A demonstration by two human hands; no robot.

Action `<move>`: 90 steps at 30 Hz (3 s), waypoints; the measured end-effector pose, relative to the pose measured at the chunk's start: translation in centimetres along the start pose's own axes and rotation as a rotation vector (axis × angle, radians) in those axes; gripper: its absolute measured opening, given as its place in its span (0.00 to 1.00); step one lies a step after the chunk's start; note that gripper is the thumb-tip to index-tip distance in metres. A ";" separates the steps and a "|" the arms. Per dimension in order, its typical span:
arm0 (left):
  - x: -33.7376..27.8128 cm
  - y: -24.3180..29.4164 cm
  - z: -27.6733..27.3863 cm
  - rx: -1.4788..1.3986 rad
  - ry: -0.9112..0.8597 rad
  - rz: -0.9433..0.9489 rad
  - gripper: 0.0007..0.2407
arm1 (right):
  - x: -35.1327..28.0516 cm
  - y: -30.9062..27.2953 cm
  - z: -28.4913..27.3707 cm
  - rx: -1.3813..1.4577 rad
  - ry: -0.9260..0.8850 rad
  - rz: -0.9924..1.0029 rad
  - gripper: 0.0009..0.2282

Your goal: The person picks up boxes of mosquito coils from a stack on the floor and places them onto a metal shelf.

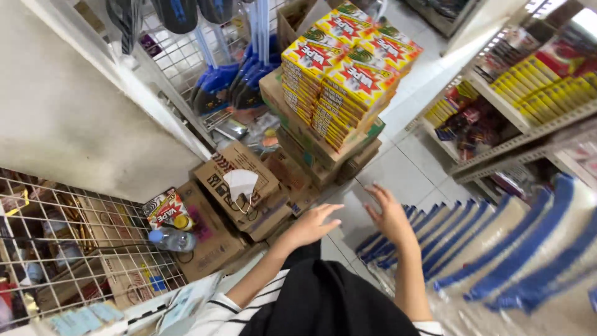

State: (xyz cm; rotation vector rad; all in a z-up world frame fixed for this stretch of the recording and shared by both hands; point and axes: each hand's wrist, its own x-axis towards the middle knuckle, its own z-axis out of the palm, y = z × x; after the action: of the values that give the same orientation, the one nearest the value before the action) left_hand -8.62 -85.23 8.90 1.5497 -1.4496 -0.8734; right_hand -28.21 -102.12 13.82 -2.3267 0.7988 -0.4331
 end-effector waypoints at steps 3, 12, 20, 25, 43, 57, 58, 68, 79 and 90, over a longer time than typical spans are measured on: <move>2.7 -1.7 -2.2 0.037 0.103 -0.018 0.19 | 6.0 1.5 -2.9 -0.025 0.136 -0.135 0.18; 11.8 0.5 -10.3 0.035 0.533 -0.136 0.15 | 19.8 0.9 -9.0 0.187 0.450 -0.158 0.10; 18.6 3.3 -11.0 0.105 0.459 -0.007 0.16 | 27.5 4.2 -11.7 0.233 0.495 -0.218 0.10; 21.6 3.8 -9.4 -0.041 0.705 -0.171 0.20 | 32.8 6.2 -13.0 0.208 0.245 -0.284 0.15; 27.7 3.9 1.7 -0.426 1.340 -0.252 0.22 | 34.7 7.3 -13.1 0.248 -0.188 -0.707 0.12; 25.7 6.5 2.9 -0.626 1.768 0.123 0.18 | 34.6 10.3 -12.1 0.817 -0.601 -0.585 0.18; 25.9 6.7 2.9 -0.638 1.755 0.105 0.18 | 34.7 11.0 -12.2 0.874 -0.617 -0.525 0.20; 31.6 7.1 1.9 -0.594 1.466 0.078 0.20 | 36.9 19.4 -12.0 1.070 -0.994 -0.090 0.26; 38.3 8.3 2.8 -0.770 1.246 -0.047 0.27 | 35.6 21.7 -12.9 1.380 -0.585 0.242 0.29; 38.6 5.4 2.5 -0.715 0.794 -0.088 0.31 | 35.2 22.1 -14.8 1.517 -0.289 0.253 0.26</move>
State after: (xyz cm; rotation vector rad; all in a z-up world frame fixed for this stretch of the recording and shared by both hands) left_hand -9.42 -123.87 14.55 1.1833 -0.4250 -0.6055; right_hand -18.11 -145.05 13.73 -0.8265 0.3373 -0.3599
